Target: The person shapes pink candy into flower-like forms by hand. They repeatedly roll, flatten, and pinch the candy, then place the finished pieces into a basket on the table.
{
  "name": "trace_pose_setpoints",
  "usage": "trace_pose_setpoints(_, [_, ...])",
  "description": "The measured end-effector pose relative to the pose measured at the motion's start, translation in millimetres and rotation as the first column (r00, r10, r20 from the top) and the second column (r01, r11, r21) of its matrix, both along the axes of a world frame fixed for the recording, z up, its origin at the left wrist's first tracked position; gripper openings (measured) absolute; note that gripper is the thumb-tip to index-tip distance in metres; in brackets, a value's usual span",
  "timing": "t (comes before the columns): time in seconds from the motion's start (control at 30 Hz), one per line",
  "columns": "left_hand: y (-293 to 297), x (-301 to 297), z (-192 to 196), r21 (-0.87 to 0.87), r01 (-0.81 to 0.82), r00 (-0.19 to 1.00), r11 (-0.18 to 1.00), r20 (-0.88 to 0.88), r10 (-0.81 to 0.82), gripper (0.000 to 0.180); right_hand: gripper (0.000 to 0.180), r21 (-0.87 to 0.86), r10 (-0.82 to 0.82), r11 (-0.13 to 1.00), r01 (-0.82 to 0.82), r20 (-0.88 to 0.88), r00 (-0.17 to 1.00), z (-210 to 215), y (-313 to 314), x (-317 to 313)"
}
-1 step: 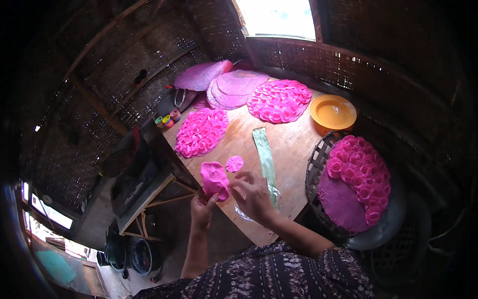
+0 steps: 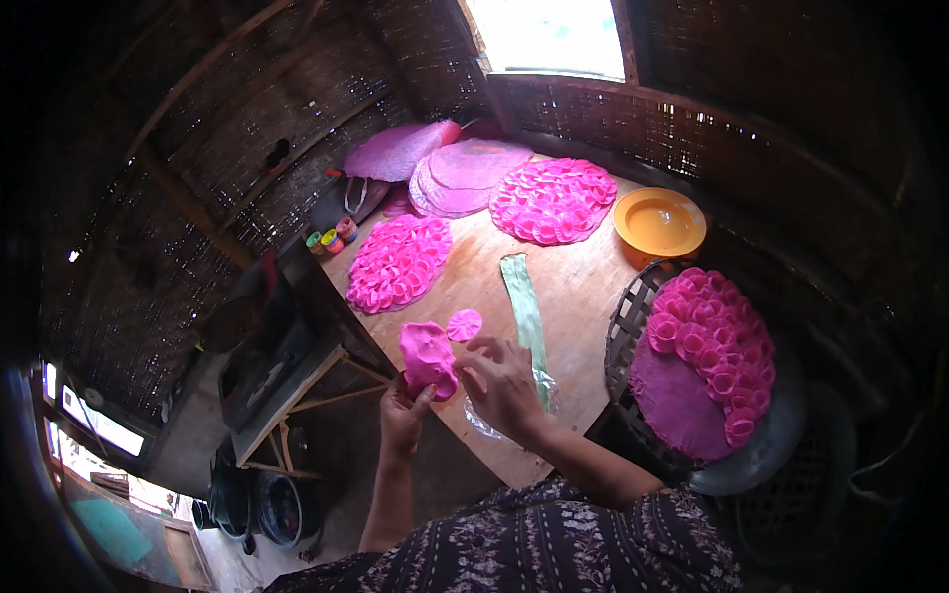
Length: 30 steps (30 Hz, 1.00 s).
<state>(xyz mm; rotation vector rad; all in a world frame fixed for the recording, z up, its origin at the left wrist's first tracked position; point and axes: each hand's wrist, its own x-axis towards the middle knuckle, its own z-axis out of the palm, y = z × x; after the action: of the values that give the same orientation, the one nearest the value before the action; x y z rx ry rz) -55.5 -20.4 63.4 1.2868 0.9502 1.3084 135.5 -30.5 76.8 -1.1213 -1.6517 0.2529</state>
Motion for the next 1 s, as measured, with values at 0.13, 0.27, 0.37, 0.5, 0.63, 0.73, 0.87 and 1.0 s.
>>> trace_pose_setpoints(0.13, [8, 6, -1, 0.048, 0.028, 0.997, 0.998, -0.078, -0.024, 0.036, 0.014, 0.035, -0.041, 0.999, 0.037, 0.126, 0.991, 10, 10, 4])
trace_pose_setpoints(0.27, [10, 4, -2, 0.132, 0.008, 0.973, 0.991, -0.231, 0.023, 0.036, 0.015, 0.068, -0.083, 0.995, 0.071, 0.197, 0.977, 14, 9, 6])
trace_pose_setpoints(0.37, [11, 3, -3, 0.196, 0.025, 0.915, 0.980, -0.399, 0.057, 0.035, 0.013, 0.070, -0.098, 0.994, 0.082, 0.275, 0.956, 11, 9, 7])
trace_pose_setpoints(0.5, [13, 4, -4, 0.120, 0.050, 0.933, 0.992, -0.360, -0.004, 0.036, 0.004, 0.030, -0.067, 0.998, 0.062, 0.182, 0.981, -2, 17, 7])
trace_pose_setpoints(0.63, [14, 0, -4, -0.059, 0.047, 0.998, 0.997, 0.036, -0.045, 0.038, 0.022, -0.244, 0.076, 0.831, -0.500, -0.840, 0.537, -20, 31, 22])
trace_pose_setpoints(0.73, [17, -10, -2, -0.098, -0.027, 0.987, 0.995, 0.152, 0.042, 0.038, 0.027, -0.365, 0.242, 0.743, -0.562, -0.636, 0.733, -31, 22, 28])
trace_pose_setpoints(0.87, [22, -18, 2, -0.083, -0.079, 0.981, 0.993, 0.172, 0.092, 0.039, 0.019, -0.347, 0.688, 0.594, -0.725, -0.247, 0.682, -37, -14, 13])
trace_pose_setpoints(1.0, [16, -4, 15, 0.153, -0.151, 0.917, 0.977, -0.348, 0.196, 0.042, 0.029, -0.401, 0.335, 0.678, -0.616, -0.577, 0.745, -29, -9, -3])
